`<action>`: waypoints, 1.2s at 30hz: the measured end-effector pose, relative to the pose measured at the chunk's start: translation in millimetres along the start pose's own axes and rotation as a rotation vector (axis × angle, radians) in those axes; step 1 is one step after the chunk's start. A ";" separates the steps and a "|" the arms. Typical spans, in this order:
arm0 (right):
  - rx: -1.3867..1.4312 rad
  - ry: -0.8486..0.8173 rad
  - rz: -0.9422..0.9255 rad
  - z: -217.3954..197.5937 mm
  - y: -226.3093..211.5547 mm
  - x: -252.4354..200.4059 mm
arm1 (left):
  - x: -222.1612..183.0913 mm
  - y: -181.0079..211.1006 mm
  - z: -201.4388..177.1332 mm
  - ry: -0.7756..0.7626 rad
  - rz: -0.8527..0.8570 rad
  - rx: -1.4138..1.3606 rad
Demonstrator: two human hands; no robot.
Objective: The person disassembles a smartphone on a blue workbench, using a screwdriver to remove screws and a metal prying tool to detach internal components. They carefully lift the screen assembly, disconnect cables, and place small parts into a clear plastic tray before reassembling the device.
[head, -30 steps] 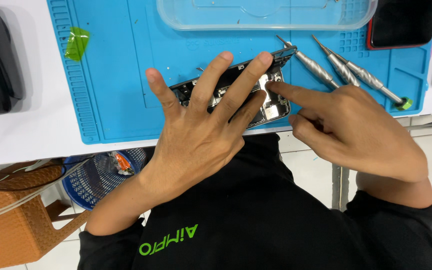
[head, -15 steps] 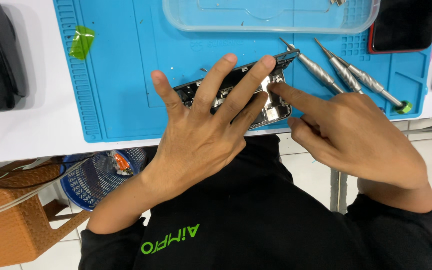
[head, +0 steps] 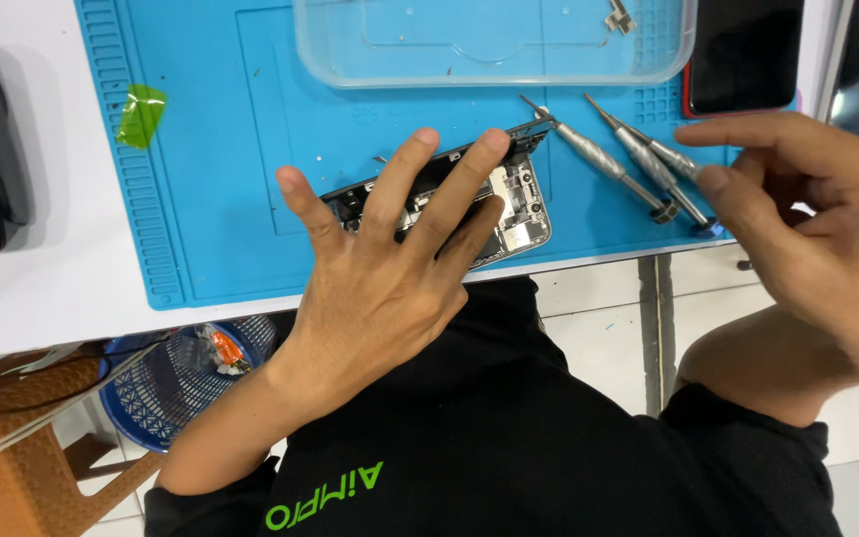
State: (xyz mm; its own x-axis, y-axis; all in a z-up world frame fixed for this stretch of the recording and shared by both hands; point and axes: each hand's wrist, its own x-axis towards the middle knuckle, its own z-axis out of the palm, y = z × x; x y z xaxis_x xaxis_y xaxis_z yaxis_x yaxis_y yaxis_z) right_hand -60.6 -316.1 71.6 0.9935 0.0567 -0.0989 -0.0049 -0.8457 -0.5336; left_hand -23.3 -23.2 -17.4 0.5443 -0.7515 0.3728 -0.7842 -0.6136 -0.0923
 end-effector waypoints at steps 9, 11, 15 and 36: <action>-0.071 0.170 -0.053 1.8 33.2 -14.5 | 0.7 2.7 0.6 0.024 0.000 0.021; -0.113 0.200 -0.162 6.4 35.5 -12.0 | 0.9 2.5 0.4 0.020 -0.008 0.011; -0.178 0.197 -0.162 0.7 46.3 -15.8 | 1.9 3.7 -0.8 0.020 -0.010 0.001; -0.384 0.256 -0.280 33.4 48.7 3.5 | 3.9 4.3 0.8 0.040 -0.031 -0.020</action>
State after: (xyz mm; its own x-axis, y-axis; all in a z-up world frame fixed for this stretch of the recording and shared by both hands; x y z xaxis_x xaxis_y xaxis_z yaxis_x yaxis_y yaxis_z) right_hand -61.2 -339.3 17.2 0.9471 0.2174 0.2361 0.2586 -0.9527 -0.1599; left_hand -24.3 -28.9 -17.1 0.5563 -0.7216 0.4120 -0.7731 -0.6313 -0.0618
